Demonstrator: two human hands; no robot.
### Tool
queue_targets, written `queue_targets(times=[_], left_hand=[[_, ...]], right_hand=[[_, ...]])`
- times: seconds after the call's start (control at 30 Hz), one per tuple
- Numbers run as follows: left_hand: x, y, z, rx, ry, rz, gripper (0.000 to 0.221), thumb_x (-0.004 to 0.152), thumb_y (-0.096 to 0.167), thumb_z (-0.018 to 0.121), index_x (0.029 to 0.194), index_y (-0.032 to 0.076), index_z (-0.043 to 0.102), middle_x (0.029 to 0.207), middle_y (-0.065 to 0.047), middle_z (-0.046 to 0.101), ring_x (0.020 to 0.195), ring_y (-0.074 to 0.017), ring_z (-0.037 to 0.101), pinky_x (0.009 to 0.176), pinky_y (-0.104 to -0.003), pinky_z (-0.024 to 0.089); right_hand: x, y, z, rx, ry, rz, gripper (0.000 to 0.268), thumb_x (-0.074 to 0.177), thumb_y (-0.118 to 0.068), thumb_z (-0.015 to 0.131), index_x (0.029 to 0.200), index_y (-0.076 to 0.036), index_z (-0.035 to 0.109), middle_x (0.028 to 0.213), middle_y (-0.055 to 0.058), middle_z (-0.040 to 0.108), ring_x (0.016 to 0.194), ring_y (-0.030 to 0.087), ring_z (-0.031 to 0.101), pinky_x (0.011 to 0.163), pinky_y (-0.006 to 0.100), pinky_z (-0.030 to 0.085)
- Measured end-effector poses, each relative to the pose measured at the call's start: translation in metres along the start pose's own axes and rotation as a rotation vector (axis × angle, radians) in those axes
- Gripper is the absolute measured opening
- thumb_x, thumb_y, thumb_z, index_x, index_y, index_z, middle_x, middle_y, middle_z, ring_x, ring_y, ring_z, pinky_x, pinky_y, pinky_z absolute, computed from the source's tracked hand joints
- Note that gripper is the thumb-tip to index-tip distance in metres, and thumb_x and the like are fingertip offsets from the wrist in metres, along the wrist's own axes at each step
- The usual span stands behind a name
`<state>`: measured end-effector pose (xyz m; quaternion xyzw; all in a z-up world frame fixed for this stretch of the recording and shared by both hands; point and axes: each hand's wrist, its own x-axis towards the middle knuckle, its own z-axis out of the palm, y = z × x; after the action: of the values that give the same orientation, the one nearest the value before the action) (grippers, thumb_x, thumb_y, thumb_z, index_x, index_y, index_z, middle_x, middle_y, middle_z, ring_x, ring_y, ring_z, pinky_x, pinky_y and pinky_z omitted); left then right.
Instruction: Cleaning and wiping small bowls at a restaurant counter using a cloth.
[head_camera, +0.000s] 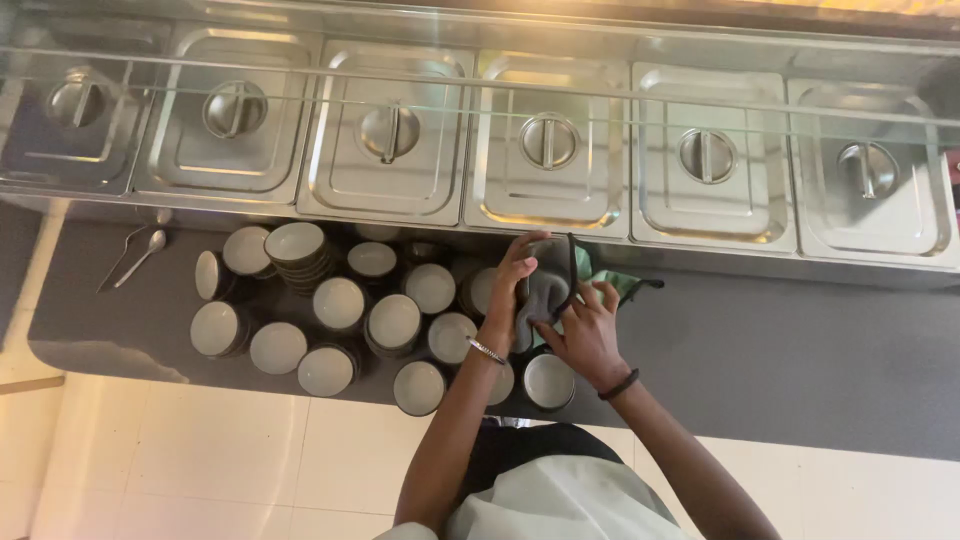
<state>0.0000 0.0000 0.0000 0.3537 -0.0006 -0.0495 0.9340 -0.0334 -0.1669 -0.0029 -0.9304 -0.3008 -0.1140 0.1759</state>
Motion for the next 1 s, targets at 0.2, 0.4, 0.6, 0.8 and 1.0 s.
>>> queue_targets(times=[0.2, 0.4, 0.6, 0.8, 1.0], left_hand=[[0.001, 0.005, 0.019, -0.229, -0.123, -0.054, 0.051, 0.095, 0.028, 0.065, 0.139, 0.005, 0.056, 0.124, -0.011, 0.063, 0.115, -0.0208, 0.062, 0.101, -0.032, 0.051], [0.006, 0.0, 0.021, 0.135, 0.091, -0.024, 0.046, 0.095, 0.021, 0.071, 0.137, 0.005, 0.06, 0.115, -0.004, 0.058, 0.103, -0.0141, 0.054, 0.092, -0.027, 0.047], [0.012, -0.007, 0.024, -0.148, 0.137, -0.037, 0.054, 0.091, 0.025, 0.075, 0.141, 0.015, 0.056, 0.111, 0.001, 0.058, 0.103, -0.0116, 0.058, 0.092, -0.029, 0.051], [0.021, -0.028, -0.032, -0.202, 0.446, -0.228, 0.061, 0.089, 0.06, 0.069, 0.121, 0.009, 0.059, 0.107, -0.008, 0.067, 0.095, -0.0229, 0.071, 0.08, -0.041, 0.061], [0.022, -0.072, -0.1, 0.051, 0.529, -0.122, 0.067, 0.106, 0.065, 0.07, 0.124, 0.001, 0.065, 0.112, -0.009, 0.066, 0.089, -0.0198, 0.053, 0.064, -0.032, 0.037]], right_hand=[[-0.004, -0.011, 0.004, 0.435, 0.195, -0.004, 0.041, 0.082, -0.025, 0.065, 0.115, -0.001, 0.07, 0.13, 0.025, 0.063, 0.137, 0.042, 0.043, 0.12, 0.058, 0.022], [0.028, 0.003, -0.029, 0.082, 0.029, -0.084, 0.036, 0.077, -0.026, 0.077, 0.103, -0.004, 0.068, 0.12, 0.023, 0.067, 0.132, 0.045, 0.047, 0.116, 0.069, 0.011], [-0.032, 0.074, 0.04, 1.39, -0.013, 0.577, 0.035, 0.091, -0.007, 0.065, 0.125, -0.002, 0.067, 0.123, 0.015, 0.069, 0.115, 0.029, 0.063, 0.105, 0.054, 0.045], [-0.049, 0.107, -0.037, 1.185, 0.345, 0.613, 0.034, 0.106, -0.035, 0.06, 0.125, -0.007, 0.065, 0.121, 0.01, 0.067, 0.116, 0.021, 0.063, 0.103, 0.042, 0.052], [-0.037, 0.07, -0.154, 0.107, 0.327, 0.391, 0.029, 0.089, -0.032, 0.075, 0.095, -0.004, 0.069, 0.137, 0.019, 0.057, 0.127, 0.037, 0.05, 0.105, 0.05, 0.048]])
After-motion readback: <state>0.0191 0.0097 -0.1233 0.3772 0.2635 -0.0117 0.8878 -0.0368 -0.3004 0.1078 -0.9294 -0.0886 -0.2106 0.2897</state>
